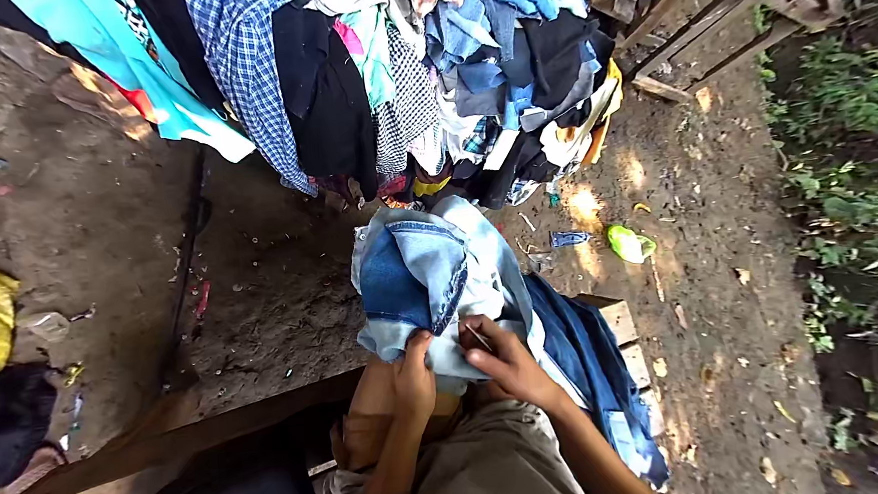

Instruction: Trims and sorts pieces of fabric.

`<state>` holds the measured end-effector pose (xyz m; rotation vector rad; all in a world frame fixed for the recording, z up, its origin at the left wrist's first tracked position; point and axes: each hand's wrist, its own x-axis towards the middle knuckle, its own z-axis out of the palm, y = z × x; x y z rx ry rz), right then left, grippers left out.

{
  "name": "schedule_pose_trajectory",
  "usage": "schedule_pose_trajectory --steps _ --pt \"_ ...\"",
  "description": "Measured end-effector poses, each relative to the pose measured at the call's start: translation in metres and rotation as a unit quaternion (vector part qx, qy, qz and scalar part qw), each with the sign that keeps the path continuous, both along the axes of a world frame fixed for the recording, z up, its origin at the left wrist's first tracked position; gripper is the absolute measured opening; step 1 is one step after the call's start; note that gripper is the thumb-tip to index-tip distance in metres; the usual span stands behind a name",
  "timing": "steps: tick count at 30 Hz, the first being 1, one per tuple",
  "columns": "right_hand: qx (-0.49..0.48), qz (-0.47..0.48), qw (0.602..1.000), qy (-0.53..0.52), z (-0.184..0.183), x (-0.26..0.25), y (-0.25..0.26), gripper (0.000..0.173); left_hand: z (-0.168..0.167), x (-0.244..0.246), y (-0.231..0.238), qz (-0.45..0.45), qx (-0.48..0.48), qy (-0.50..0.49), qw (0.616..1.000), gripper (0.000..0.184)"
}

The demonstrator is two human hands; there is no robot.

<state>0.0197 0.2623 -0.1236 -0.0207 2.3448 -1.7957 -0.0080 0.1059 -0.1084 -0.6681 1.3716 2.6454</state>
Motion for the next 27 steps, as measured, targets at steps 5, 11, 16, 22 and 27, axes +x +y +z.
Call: schedule_pose_trajectory --steps 5,11,16,22,27 --pt "0.147 -0.012 0.984 0.097 0.031 0.009 0.010 0.068 0.020 0.006 -0.008 -0.064 -0.041 -0.045 0.996 0.019" --pt "0.223 0.046 0.963 0.146 0.058 0.020 0.004 0.065 0.032 0.023 -0.016 -0.054 -0.057 -0.014 0.997 0.025" --pt "0.220 0.055 0.961 0.158 0.051 0.016 -0.006 0.052 0.031 0.032 -0.020 -0.082 -0.054 0.010 0.995 0.019" --pt "-0.083 0.001 0.995 0.048 0.042 0.011 -0.013 0.036 0.022 0.032 -0.027 -0.114 -0.076 0.067 0.988 0.022" --pt "-0.364 -0.002 0.907 -0.212 0.051 0.004 -0.009 0.030 0.024 0.023 -0.030 -0.128 -0.068 0.051 0.988 0.020"
